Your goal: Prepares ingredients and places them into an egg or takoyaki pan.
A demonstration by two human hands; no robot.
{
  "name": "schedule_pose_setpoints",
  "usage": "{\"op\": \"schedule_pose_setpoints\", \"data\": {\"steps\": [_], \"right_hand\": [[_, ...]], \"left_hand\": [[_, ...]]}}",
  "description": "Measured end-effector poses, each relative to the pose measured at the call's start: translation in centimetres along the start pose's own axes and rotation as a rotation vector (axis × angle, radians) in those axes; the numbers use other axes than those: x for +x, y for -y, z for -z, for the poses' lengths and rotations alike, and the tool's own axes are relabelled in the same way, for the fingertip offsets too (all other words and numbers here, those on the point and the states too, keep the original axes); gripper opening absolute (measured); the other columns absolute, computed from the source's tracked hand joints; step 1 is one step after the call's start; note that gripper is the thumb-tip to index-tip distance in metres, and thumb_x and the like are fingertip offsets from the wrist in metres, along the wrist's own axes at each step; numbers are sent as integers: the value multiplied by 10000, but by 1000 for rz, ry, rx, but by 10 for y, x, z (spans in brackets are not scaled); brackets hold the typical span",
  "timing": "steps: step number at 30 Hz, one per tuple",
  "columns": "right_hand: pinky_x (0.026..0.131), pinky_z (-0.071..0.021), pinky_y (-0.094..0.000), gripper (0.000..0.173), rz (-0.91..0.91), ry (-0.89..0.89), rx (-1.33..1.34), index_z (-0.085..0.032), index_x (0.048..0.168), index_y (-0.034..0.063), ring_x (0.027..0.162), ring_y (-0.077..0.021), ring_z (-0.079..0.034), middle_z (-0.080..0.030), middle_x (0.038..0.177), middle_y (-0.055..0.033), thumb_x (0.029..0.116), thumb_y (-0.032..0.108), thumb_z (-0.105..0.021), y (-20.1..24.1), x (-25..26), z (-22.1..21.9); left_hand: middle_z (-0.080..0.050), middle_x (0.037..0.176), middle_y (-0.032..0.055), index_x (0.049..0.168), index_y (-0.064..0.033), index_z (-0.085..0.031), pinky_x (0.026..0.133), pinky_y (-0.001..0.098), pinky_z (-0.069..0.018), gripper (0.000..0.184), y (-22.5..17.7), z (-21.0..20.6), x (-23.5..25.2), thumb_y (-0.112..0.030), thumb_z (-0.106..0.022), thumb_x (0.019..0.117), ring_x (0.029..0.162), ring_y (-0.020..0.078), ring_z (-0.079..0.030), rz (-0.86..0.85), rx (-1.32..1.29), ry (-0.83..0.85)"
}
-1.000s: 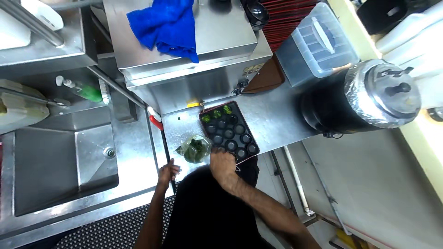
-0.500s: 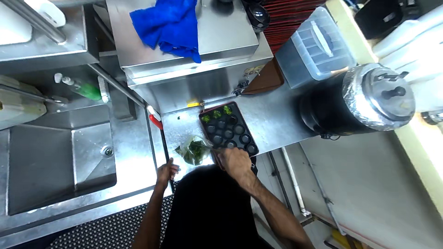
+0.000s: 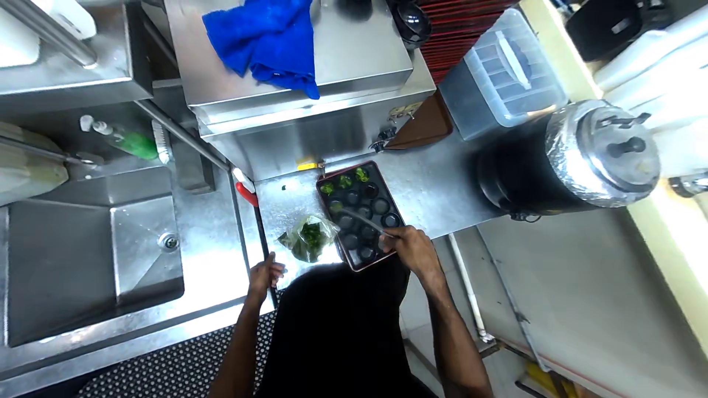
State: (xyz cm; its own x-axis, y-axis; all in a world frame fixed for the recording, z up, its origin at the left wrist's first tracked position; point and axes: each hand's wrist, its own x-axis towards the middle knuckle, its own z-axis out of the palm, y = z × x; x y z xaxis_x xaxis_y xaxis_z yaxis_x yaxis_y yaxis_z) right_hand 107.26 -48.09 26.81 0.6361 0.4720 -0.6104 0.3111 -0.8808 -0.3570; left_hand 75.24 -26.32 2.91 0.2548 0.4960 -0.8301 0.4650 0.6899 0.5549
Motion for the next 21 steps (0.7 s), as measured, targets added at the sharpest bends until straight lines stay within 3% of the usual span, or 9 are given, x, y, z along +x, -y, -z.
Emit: {"op": "schedule_pose_setpoints", "data": {"steps": [5, 10, 21], "right_hand": [[922, -541, -536, 334, -130, 29, -174, -748, 1238, 271, 1020, -233, -730, -785, 1063, -1, 1034, 451, -554, 6, 43, -18], [946, -531, -578, 363, -139, 45, -280, -736, 1253, 253, 1119, -311, -695, -746, 1183, -83, 1011, 466, -569, 24, 48, -22], [921, -539, -570, 340, -153, -26, -294, -738, 1225, 270, 1112, -312, -699, -747, 1165, -100, 1021, 479, -564, 34, 39, -16]], "left_hand": [[-710, 680, 108, 909, 9, -724, 361, 249, -398, 588, 0, 0, -1, -478, -443, 1084, 403, 121, -532, -8, 14, 10], [-709, 674, 114, 907, 14, -724, 361, 248, -397, 583, 2, 1, 1, -476, -459, 1079, 401, 126, -536, -13, 5, 8], [-705, 663, 112, 884, 16, -723, 355, 244, -398, 584, 3, 0, 2, -463, -456, 1084, 398, 124, -537, -4, -8, 2]]}}
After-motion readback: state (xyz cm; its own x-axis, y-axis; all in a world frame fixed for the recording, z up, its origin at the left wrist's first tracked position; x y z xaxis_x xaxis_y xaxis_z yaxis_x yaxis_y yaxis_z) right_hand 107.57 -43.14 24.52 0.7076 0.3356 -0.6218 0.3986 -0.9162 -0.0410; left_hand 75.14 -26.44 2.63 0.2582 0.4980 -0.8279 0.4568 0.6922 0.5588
